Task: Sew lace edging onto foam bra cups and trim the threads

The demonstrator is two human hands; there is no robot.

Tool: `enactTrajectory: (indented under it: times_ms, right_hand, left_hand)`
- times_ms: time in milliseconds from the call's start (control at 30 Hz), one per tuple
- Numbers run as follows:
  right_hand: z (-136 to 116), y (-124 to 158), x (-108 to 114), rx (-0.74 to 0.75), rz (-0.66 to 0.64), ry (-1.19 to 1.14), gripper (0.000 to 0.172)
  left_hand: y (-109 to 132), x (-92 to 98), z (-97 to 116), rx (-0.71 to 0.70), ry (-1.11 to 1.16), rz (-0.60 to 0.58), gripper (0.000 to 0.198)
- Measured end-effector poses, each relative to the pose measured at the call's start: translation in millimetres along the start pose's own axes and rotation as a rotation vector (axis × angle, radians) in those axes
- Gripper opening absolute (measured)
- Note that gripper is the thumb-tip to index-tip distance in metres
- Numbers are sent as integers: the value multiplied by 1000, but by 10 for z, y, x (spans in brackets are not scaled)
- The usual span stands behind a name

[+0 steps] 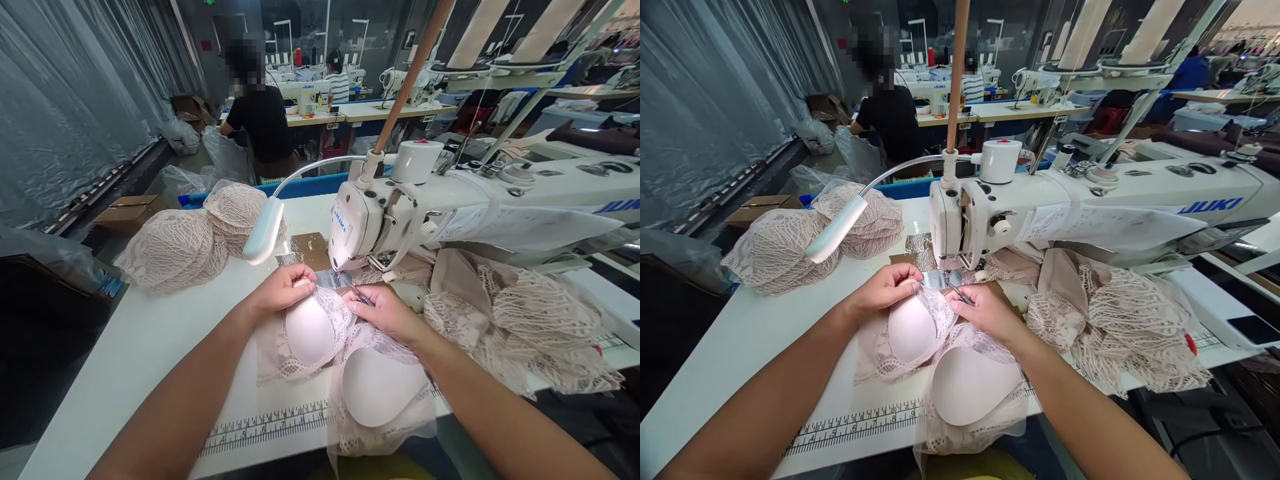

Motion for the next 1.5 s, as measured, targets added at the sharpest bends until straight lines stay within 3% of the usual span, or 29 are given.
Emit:
enactTrajectory:
  times_ms: [167,233,333,433,633,767,1000,1200,1500]
  right_hand:
    - [-73,1,-6,43,1,23,18]
    - [-109,9,-12,60,1,29,18]
    - [-175,31,-26,67,0,5,17]
    - [-243,53,-52,71,-8,-18,18]
    - [-107,43,-96,4,-30,-163,28]
    - [-60,37,-90,-48,-2,-152,27]
    - [-274,40,-48,81,98,99,21]
    - [-388,74,-1,189,160,293,29]
    - [-357,75,61,152,244,409,24]
  left_hand:
    - [61,-31,368,-300,-280,112,22]
    - [97,-80,468,-348,-357,142,15]
    - [105,-260,439,-247,-376,35,17]
    - [109,-429,328,-102,-238,-71,19]
    - [78,-497,139,39,66,-76,28]
    - [71,-493,91,62,160,-92,28]
    - [85,-533,115,67,308,-173,25]
    - [72,-488,107,59,288,-128,16]
    - [84,-459,120,82,210,-105,8]
Point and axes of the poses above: each hand's wrist, its own y-axis away from the middle knuckle, its own x-axis out of the back of the hand, z = x × y, the point moved 9 cm from there along -y, towards the middle knuckle, and after that the axes turned 1 degree about y, right-handed, at the moved point
